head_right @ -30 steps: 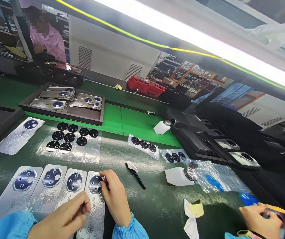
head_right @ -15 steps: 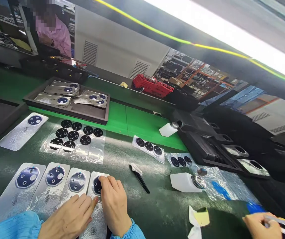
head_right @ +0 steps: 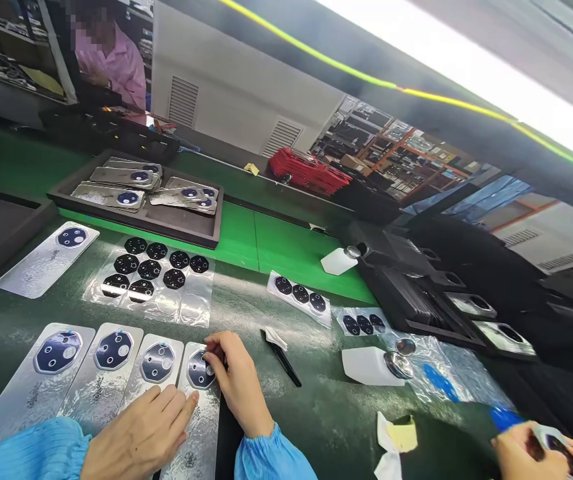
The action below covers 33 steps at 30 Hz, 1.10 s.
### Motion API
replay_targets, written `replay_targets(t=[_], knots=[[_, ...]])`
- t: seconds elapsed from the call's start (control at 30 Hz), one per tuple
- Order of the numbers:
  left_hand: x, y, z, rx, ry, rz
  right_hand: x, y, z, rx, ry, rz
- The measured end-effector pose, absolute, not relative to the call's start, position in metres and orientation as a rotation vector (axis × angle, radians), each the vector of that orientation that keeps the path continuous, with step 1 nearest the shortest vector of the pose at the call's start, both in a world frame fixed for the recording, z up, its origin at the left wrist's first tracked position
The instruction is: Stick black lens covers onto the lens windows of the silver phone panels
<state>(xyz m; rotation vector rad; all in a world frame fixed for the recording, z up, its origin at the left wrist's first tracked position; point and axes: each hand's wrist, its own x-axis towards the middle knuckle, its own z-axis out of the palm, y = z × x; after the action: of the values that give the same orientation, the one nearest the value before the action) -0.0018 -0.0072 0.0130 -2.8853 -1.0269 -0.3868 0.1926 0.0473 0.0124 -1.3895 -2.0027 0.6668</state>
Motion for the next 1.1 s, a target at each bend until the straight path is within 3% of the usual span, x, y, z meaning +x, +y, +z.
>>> replay_targets(t=[0.63, 1.1], knots=[[-0.004, -0.01, 0.012, -2.9, -1.015, -0.285, 0.197, 0.051, 0.004, -1.19, -2.337, 0.471], [-0.003, -0.009, 0.009, -2.903, -1.032, -0.289, 0.2, 0.033, -0.003, -1.325, -2.06, 0.34]])
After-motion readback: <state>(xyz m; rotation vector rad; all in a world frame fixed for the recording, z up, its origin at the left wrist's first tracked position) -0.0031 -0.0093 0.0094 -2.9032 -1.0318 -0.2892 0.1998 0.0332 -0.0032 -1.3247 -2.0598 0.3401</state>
